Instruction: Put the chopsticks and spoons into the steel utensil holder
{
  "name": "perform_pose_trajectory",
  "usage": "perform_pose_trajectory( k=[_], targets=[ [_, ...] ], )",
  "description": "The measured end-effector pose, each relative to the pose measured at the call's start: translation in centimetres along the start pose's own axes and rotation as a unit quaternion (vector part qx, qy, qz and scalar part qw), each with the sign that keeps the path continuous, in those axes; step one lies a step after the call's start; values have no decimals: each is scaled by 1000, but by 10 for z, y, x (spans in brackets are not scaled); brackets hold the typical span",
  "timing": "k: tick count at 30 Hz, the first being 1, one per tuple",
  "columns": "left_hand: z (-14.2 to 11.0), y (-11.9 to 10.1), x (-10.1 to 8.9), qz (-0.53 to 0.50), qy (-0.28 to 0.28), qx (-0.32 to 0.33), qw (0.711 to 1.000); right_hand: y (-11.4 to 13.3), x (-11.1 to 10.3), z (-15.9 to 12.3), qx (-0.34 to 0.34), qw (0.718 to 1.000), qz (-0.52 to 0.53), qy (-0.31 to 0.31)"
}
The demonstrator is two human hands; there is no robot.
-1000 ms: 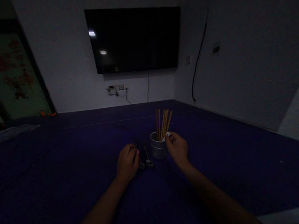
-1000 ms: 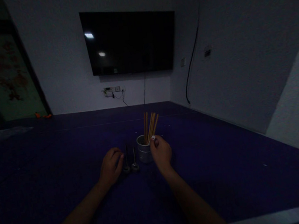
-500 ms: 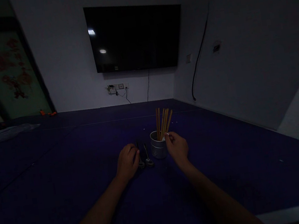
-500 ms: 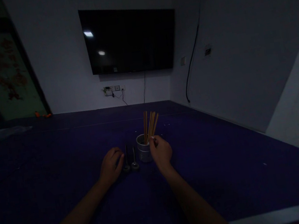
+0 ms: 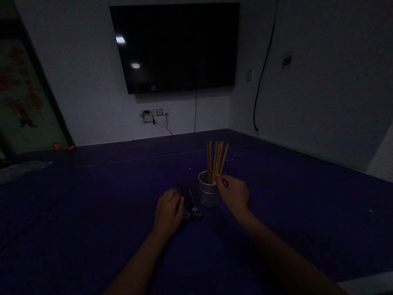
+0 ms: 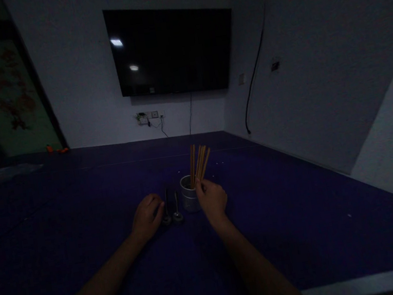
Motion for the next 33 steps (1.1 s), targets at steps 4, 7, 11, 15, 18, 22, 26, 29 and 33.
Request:
perform_pose_trajectory(
  k=[4, 7, 11, 15, 18, 22, 26, 29, 33],
  targets=[
    [0, 2, 4, 11, 22, -11, 1000, 1, 2, 1, 1, 1000, -10, 21],
    [0, 5, 8, 19, 39, -21, 999, 1, 2, 1, 7, 1000, -9, 25],
    [-1, 8, 14, 21, 74, -33, 996, -1, 3, 1, 20, 999, -4, 28],
    [-3, 9, 19, 17, 105, -41, 994, -1, 4, 1, 21, 999, -3, 30],
    [-4, 9, 22, 13, 113, -42, 993, 1, 5, 0, 13, 999, 0, 29],
    [-5, 11, 25, 9, 120, -40, 992, 2, 5, -1, 9, 1000, 3, 28],
    [-6, 10, 27, 4, 133, -30, 991, 2, 4, -2, 15, 1000, -8, 24],
    [-6, 11, 29, 8, 144, -30, 989, 2, 3, -2, 19, 1000, 10, 13],
    [-7, 11, 31, 13, 150, -33, 988, 3, -5, -3, 15, 999, 37, -23]
  ],
)
Point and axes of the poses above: each hand's wrist, its own z-axis towards the middle knuckle, its own x-axis out of the palm, y = z × x, the point moved 8 cm from there along z, towards the middle knuckle, and after that the axes turned 7 degrees about z, right-handed, at the moved point
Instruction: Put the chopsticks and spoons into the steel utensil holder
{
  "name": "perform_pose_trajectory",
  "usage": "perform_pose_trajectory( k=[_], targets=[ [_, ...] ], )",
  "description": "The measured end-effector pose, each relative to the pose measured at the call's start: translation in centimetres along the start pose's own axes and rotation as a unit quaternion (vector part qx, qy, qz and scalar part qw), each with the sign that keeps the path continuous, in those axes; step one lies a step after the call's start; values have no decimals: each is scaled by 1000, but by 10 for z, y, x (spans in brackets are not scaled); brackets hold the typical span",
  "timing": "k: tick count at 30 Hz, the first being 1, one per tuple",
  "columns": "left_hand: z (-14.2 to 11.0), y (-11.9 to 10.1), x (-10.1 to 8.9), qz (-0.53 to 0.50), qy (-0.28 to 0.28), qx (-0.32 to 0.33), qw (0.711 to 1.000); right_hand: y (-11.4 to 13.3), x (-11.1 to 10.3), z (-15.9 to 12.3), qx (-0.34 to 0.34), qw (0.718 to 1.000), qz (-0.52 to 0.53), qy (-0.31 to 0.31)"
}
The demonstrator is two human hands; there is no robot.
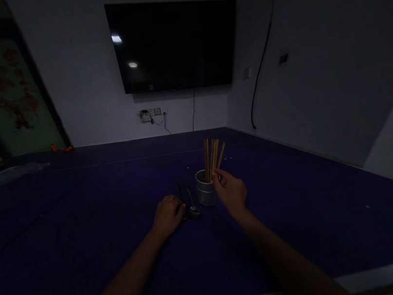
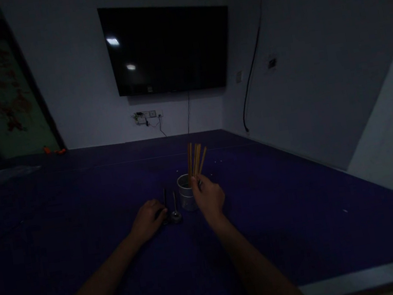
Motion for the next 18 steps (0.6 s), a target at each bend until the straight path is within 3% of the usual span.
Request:
perform_pose_trajectory(
  k=[4, 7, 9, 12, 15, 18],
  targets=[
    [0, 0, 2, 4, 1, -9, 1000, 13, -13, -5, -59, 996, 32, -52],
    [0, 1, 3, -1, 5, -15, 1000, 36, -12, -17, -178, 981, 70, -36],
    [0, 1, 3, -5, 3, -11, 1000, 53, -1, -29, -259, 963, 71, 24],
    [0, 2, 2, 7, -9, -12, 1000, 70, 29, -50, -324, 930, 28, 173],
    [0, 5, 1, 28, -16, -26, 999, 71, 57, -66, -324, 894, -45, 305],
    [1, 8, 0, 43, -22, -44, 998, 66, 70, -74, -310, 868, -93, 376]
  ],
)
Point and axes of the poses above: each hand's wrist, its own z-axis towards the middle knuckle, its own x-axis out of the palm, y = z × x, the point moved 8 cm from there along z, towards the middle knuckle, and after that the axes turned 7 degrees about z, right-handed, at the moved point
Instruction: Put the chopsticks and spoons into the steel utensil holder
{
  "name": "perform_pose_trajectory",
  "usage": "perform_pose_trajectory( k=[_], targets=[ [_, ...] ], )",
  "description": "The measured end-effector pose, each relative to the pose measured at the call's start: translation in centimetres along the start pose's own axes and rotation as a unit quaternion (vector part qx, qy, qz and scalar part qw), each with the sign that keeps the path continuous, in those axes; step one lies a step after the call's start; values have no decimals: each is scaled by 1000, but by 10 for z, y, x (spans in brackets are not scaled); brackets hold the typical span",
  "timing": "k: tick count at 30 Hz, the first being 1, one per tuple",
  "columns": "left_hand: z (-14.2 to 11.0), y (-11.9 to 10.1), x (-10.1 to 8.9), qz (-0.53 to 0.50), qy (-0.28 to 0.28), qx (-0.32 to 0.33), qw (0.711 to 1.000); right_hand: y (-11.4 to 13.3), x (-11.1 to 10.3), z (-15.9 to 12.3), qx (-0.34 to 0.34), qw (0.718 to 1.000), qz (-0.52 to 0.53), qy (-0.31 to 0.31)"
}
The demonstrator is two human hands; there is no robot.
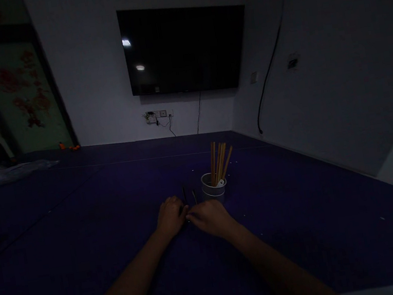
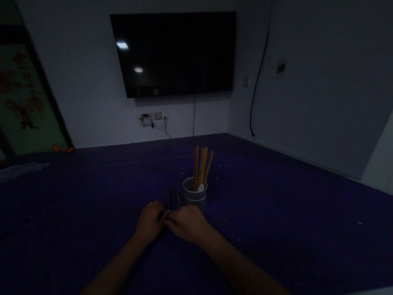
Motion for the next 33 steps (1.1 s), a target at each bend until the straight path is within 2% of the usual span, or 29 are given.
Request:
perform_pose_trajectory(
  k=[3, 12, 18, 26, 33],
  targets=[
    [0, 3, -2, 6, -8, -20, 1000, 0, 9, 0, -4, 999, -8, 43],
    [-1, 7, -3, 5, -16, -38, 999, 5, 21, 0, -17, 995, -32, 91],
    [0, 7, -2, 16, -36, -30, 999, 8, 22, 2, -19, 995, -46, 90],
    [0, 8, -3, 12, -28, -36, 999, 14, 19, 1, -36, 994, -66, 83],
    [1, 12, -6, -59, -47, -54, 996, 16, 13, 0, -60, 994, -75, 44]
  ],
)
Point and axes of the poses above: each hand's wrist, its own z-axis towards the middle knuckle, its own x-axis out of the palm, y = z × x, the point moved 8 cm from there along z, towards the middle knuckle, and after that the axes turned 7 degrees about z, right-handed, at the moved point
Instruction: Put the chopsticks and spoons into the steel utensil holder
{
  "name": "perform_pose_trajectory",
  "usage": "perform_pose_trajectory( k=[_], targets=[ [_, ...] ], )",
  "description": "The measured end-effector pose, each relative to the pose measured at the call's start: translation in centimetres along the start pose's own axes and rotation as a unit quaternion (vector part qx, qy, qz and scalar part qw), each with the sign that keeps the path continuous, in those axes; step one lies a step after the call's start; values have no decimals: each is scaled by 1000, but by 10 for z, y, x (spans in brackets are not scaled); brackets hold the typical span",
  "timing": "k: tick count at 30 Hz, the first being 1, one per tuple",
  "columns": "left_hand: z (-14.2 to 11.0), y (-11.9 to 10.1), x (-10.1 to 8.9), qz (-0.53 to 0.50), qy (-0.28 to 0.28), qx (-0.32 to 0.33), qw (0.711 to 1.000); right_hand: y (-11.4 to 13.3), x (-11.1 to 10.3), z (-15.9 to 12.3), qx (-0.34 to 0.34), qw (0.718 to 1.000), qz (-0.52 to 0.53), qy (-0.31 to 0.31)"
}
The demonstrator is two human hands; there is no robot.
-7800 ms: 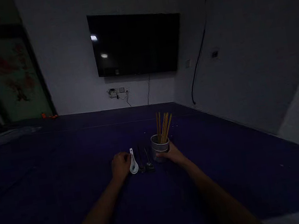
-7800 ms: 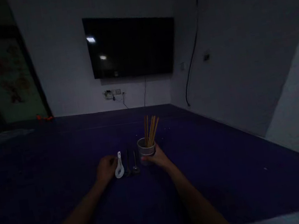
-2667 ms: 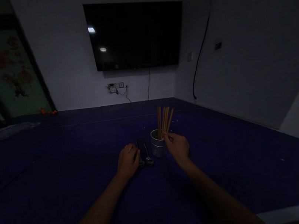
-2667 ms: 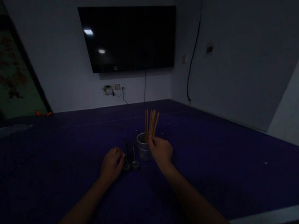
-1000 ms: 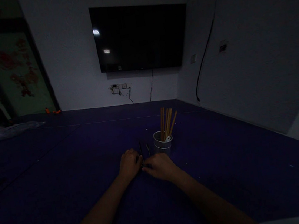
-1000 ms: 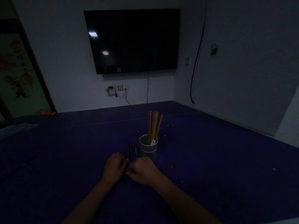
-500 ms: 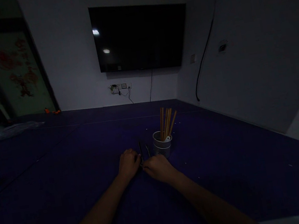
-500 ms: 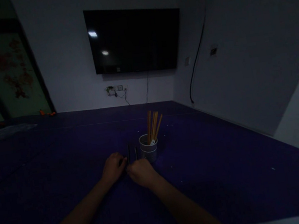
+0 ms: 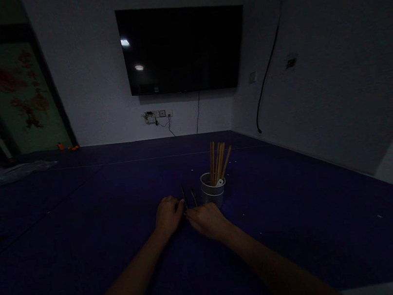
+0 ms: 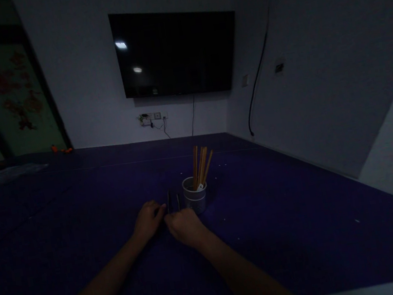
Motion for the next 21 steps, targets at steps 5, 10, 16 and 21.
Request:
perform_pose_trajectory(
  k=[5, 10, 16, 21],
  targets=[
    [1, 5, -3, -69, -5, -38, 997, 4, -3, -1, -33, 998, -11, -52],
    [2, 9, 1, -169, 3, -72, 983, 12, -8, -4, -94, 987, -36, -124],
    [3, 8, 4, -357, -3, -84, 930, 17, -13, -10, -143, 967, -62, -203],
    [3, 10, -10, -364, -68, -85, 925, 11, -26, -17, -147, 947, -31, -284]
  ],
)
Point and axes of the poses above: each hand's wrist, its own z-axis towards the middle knuckle, its own x-axis out of the palm, y = z × x, the point moved 8 cm from there along z, towards the middle knuckle, and after that the axes turned 7 degrees about z, right-handed, at the moved point
